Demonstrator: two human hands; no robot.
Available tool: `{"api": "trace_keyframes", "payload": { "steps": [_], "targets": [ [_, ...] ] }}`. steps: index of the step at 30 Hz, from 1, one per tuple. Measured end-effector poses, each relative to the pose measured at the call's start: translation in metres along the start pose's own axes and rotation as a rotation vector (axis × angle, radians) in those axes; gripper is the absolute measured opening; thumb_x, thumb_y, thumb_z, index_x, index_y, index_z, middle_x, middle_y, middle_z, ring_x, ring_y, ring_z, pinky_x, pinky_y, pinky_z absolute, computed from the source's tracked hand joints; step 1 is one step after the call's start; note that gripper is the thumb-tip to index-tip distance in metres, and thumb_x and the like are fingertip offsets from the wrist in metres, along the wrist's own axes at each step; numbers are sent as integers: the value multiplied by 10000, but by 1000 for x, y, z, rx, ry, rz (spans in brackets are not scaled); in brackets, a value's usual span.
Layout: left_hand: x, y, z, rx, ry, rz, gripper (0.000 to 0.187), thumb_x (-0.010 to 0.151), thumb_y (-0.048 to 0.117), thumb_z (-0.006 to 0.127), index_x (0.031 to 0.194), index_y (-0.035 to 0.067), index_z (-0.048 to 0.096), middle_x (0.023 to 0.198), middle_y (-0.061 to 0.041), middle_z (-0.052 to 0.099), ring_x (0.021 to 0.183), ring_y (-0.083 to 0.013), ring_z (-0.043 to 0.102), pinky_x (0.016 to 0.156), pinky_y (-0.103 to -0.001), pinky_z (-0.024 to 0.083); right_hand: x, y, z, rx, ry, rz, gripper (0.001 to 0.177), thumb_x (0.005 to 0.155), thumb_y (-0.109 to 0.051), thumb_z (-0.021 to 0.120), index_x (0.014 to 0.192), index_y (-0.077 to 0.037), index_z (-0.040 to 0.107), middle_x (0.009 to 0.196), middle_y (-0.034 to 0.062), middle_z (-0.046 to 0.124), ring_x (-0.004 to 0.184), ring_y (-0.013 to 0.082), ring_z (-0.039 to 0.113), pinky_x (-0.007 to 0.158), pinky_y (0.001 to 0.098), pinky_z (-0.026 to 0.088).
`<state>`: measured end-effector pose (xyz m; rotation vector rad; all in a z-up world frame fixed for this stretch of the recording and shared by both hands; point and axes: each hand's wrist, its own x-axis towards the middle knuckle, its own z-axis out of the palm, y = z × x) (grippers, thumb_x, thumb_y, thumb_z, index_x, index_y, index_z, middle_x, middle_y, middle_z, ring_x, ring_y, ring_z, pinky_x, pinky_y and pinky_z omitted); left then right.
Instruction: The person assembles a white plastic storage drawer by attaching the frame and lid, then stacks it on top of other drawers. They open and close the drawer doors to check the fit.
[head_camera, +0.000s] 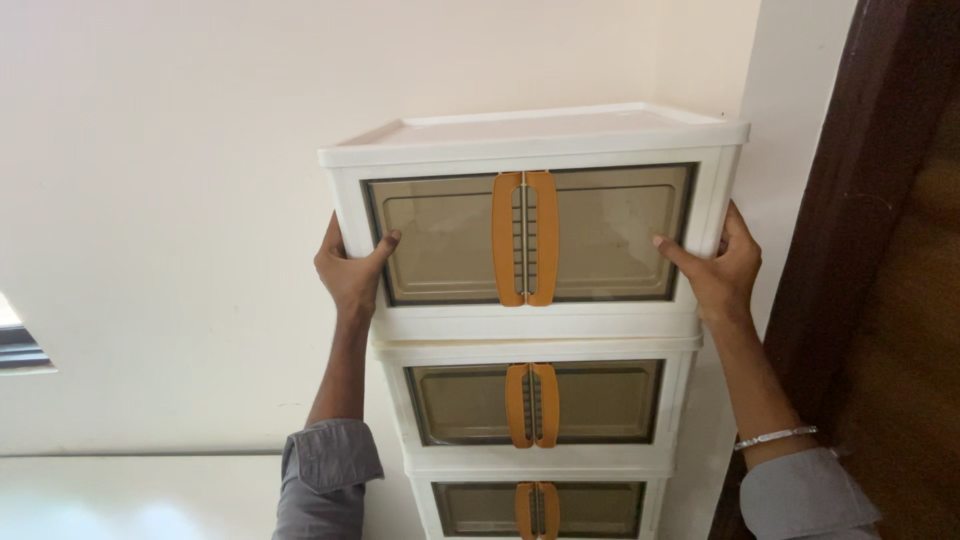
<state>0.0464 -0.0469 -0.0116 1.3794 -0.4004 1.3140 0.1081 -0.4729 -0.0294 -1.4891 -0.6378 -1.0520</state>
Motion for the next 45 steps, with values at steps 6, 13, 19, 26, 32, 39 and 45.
{"api": "trace_keyframes", "payload": {
  "steps": [6,13,19,26,32,39,45],
  "targets": [
    [-4,3,0,-36,3,13,570,789,70,859,1306,-34,644,1115,-96,749,994,-157,717,915,-306,592,1,-1,-2,-40,-8,-32,611,853,-59,847,1387,13,560,1134,147,692,1014,247,749,843,375,620],
    [-11,10,2,17,46,-3,565,788,89,871,1294,-41,655,1093,-106,759,978,-160,726,902,-302,597,0,-5,-1,9,8,32,675,825,-64,839,1422,-1,532,1140,139,689,997,230,744,819,363,618],
    [-14,14,3,-3,69,10,545,804,86,871,1290,-42,659,1105,-108,762,992,-157,730,916,-299,598,-1,-7,-1,-34,-6,47,653,853,-97,848,1417,-3,533,1135,136,697,1022,226,745,834,355,614],
    [-26,14,4,37,152,-46,614,776,89,866,1331,-23,630,1094,-93,760,972,-149,729,891,-290,596,3,-3,0,17,-22,-2,608,858,-76,863,1384,-5,567,1172,133,698,1079,223,724,910,369,633],
    [-26,15,4,47,110,10,534,817,75,864,1293,-48,655,1116,-114,756,997,-157,719,923,-290,581,-2,0,-2,-39,-2,-23,631,848,-72,863,1397,-4,561,1196,134,700,1091,234,716,939,378,623],
    [-25,12,5,103,135,2,567,801,93,859,1307,-38,638,1094,-102,758,975,-154,727,894,-289,596,-2,0,-1,-118,17,45,683,826,-116,872,1419,-18,547,1186,141,707,1078,237,725,923,380,627],
    [-22,7,5,140,124,48,527,817,89,860,1287,-39,658,1081,-99,760,963,-147,715,904,-282,583,-6,-4,3,-168,69,89,786,797,-134,889,1473,-22,504,1227,135,704,1085,234,713,937,380,601]
  ]
}}
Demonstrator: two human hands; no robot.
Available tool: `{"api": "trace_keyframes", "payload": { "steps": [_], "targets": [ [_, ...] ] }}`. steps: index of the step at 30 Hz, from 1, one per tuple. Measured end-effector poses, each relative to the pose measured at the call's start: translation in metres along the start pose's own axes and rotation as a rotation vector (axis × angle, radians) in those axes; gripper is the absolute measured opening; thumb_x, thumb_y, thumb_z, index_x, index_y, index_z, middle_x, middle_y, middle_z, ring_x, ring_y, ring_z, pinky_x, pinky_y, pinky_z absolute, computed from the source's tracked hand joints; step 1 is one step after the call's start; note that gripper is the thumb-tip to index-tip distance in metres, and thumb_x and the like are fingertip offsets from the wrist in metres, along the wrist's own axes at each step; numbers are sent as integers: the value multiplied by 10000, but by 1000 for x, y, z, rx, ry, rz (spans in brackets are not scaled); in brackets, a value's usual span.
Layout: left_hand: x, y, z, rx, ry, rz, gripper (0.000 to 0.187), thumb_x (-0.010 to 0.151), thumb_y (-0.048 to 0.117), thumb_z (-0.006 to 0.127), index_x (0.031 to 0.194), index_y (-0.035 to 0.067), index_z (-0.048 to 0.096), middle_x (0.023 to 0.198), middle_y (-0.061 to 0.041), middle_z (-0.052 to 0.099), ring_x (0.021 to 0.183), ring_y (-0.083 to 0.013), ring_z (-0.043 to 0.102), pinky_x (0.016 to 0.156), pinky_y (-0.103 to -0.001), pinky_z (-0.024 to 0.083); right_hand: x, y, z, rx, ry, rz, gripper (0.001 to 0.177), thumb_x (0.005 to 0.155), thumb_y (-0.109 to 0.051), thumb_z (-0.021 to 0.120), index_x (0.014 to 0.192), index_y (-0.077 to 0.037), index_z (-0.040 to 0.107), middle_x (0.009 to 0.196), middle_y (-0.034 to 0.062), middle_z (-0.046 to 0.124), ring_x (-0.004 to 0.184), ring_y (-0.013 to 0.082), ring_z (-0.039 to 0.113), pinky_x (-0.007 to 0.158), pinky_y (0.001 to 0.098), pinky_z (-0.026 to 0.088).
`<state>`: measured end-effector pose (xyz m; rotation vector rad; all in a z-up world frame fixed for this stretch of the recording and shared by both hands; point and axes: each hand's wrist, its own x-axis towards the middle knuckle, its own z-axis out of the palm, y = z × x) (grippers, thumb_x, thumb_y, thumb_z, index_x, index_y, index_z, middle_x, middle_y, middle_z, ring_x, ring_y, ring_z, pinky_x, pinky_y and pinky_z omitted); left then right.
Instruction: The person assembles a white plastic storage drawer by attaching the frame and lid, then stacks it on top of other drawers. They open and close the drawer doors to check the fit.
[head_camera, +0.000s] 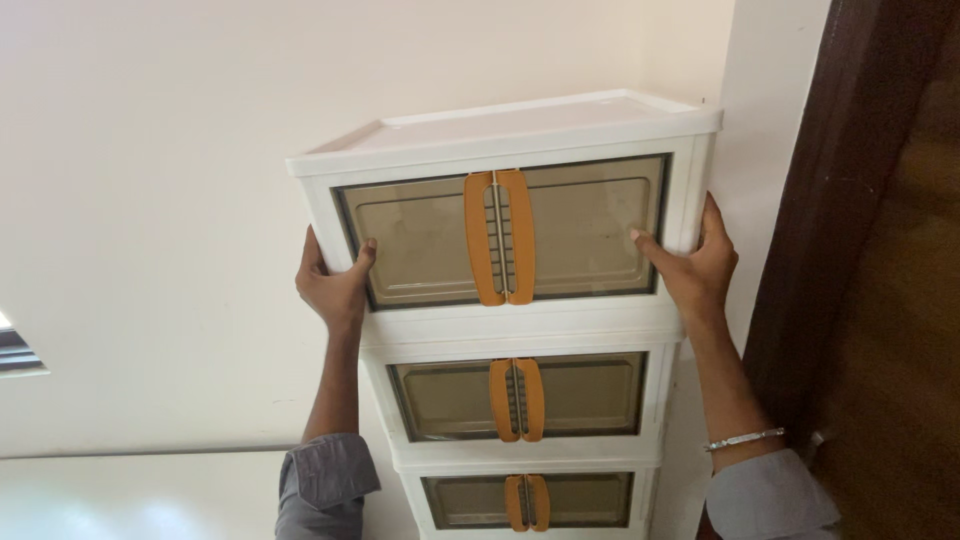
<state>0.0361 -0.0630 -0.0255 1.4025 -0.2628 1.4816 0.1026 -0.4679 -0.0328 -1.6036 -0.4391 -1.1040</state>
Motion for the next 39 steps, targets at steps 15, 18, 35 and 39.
{"api": "trace_keyframes", "payload": {
  "steps": [15,18,35,39],
  "targets": [
    [-1,-2,-2,45,27,7,607,811,120,878,1344,-33,631,1136,-114,754,1016,-173,724,936,-312,586,5,0,-5,-10,-37,-97,706,841,-151,885,1442,-22,538,1206,151,732,1083,245,736,950,382,609],
    [-3,-3,-2,114,31,8,662,823,144,879,1394,-31,594,1156,-129,747,1041,-194,719,959,-330,572,4,-3,-4,-53,-22,-44,768,821,-169,890,1469,-31,502,1195,158,726,1064,243,732,938,386,604],
    [-104,-32,-30,146,114,-257,667,952,241,779,1511,-5,512,1549,-172,558,1434,-282,544,1205,-420,420,-89,42,1,-36,81,-29,703,1073,-232,725,1609,22,349,1637,246,416,1530,368,415,1270,476,347],
    [-144,-20,-40,235,107,-216,600,963,206,763,1488,22,539,1523,-140,571,1412,-285,548,1172,-431,444,-133,53,-2,-136,106,-1,625,1058,-191,716,1575,-10,414,1592,217,457,1469,362,455,1230,477,369]
  ]
}}
